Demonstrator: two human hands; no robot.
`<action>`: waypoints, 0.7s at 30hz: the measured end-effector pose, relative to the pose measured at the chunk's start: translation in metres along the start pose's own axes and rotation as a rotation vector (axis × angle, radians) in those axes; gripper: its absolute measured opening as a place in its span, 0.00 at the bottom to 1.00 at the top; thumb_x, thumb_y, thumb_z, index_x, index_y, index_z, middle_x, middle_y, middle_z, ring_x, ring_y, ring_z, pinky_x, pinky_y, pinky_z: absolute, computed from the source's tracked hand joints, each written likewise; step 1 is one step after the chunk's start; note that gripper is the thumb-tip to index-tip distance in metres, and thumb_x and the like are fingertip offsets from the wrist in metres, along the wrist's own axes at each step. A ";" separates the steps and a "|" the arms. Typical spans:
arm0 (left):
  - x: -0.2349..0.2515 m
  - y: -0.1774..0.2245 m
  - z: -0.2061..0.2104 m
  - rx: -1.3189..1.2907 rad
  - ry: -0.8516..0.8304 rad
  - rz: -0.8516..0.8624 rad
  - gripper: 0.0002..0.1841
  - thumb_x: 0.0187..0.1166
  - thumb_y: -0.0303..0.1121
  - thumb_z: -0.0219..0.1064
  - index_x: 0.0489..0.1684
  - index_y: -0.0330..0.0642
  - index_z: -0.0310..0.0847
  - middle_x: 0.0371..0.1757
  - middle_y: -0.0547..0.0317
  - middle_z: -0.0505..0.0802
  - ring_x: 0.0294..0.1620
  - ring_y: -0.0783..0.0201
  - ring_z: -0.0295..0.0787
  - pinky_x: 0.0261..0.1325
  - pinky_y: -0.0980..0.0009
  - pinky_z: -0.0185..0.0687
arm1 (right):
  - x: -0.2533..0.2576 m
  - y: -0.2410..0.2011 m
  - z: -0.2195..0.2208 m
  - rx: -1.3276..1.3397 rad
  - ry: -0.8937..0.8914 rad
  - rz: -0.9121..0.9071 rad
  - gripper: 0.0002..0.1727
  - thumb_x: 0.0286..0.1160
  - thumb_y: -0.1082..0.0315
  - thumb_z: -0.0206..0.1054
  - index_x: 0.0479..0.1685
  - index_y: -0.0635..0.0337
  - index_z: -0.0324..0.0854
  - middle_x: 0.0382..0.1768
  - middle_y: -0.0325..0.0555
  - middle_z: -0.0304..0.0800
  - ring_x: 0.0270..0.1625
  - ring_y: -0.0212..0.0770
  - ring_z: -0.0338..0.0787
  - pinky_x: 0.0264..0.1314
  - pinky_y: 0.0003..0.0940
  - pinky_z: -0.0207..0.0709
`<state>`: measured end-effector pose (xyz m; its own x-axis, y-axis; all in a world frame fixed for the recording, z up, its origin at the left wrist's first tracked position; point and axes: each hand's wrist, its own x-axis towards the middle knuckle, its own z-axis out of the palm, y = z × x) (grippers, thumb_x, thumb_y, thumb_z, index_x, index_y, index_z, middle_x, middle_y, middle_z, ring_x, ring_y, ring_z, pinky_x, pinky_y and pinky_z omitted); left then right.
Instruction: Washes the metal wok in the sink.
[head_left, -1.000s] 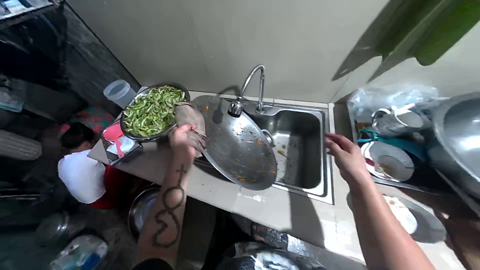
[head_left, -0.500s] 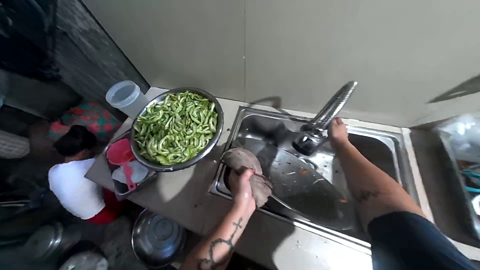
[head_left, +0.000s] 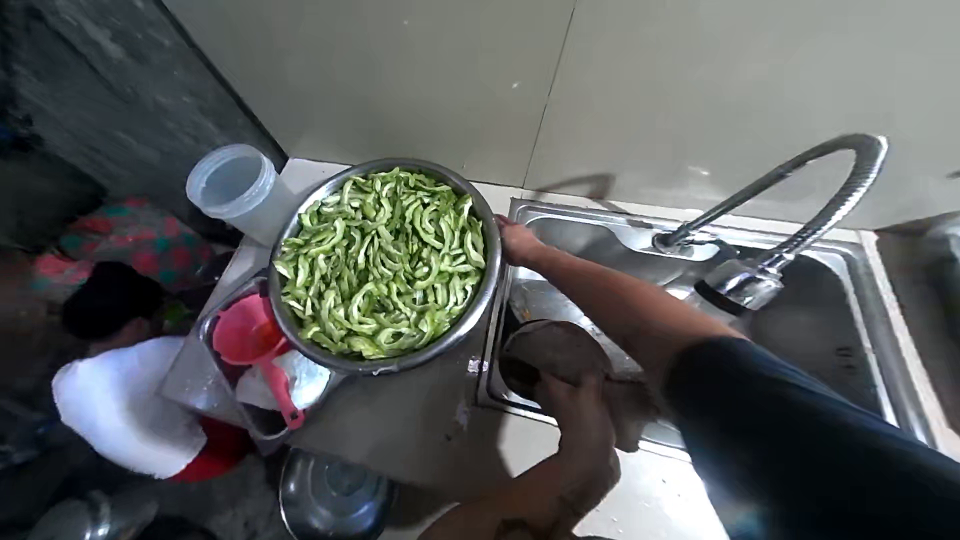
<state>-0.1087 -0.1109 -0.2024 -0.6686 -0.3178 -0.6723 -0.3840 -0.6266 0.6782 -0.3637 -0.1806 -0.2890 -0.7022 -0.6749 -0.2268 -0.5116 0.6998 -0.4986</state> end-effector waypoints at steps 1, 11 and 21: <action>0.000 0.000 -0.001 0.004 -0.013 -0.004 0.26 0.85 0.26 0.63 0.80 0.31 0.59 0.60 0.41 0.84 0.56 0.60 0.84 0.60 0.65 0.82 | 0.014 -0.002 0.008 0.036 -0.002 0.009 0.36 0.78 0.75 0.69 0.88 0.70 0.62 0.90 0.66 0.60 0.89 0.70 0.63 0.87 0.67 0.59; 0.000 0.003 0.003 0.128 -0.017 0.095 0.19 0.81 0.21 0.64 0.69 0.24 0.70 0.53 0.39 0.86 0.49 0.58 0.84 0.55 0.62 0.82 | -0.078 0.007 0.010 -0.258 -0.034 0.072 0.18 0.82 0.70 0.64 0.66 0.69 0.83 0.70 0.70 0.81 0.75 0.69 0.79 0.76 0.66 0.70; -0.021 0.035 0.045 0.259 -0.041 0.326 0.15 0.74 0.16 0.66 0.57 0.29 0.75 0.42 0.44 0.87 0.41 0.57 0.87 0.44 0.61 0.86 | -0.277 0.169 -0.031 0.043 -0.076 0.498 0.17 0.83 0.64 0.69 0.48 0.75 0.86 0.47 0.71 0.90 0.56 0.70 0.90 0.62 0.71 0.77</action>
<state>-0.1366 -0.0938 -0.1514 -0.8045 -0.4378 -0.4015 -0.2925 -0.2963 0.9092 -0.2709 0.1315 -0.2843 -0.8169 -0.2777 -0.5056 -0.1018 0.9321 -0.3476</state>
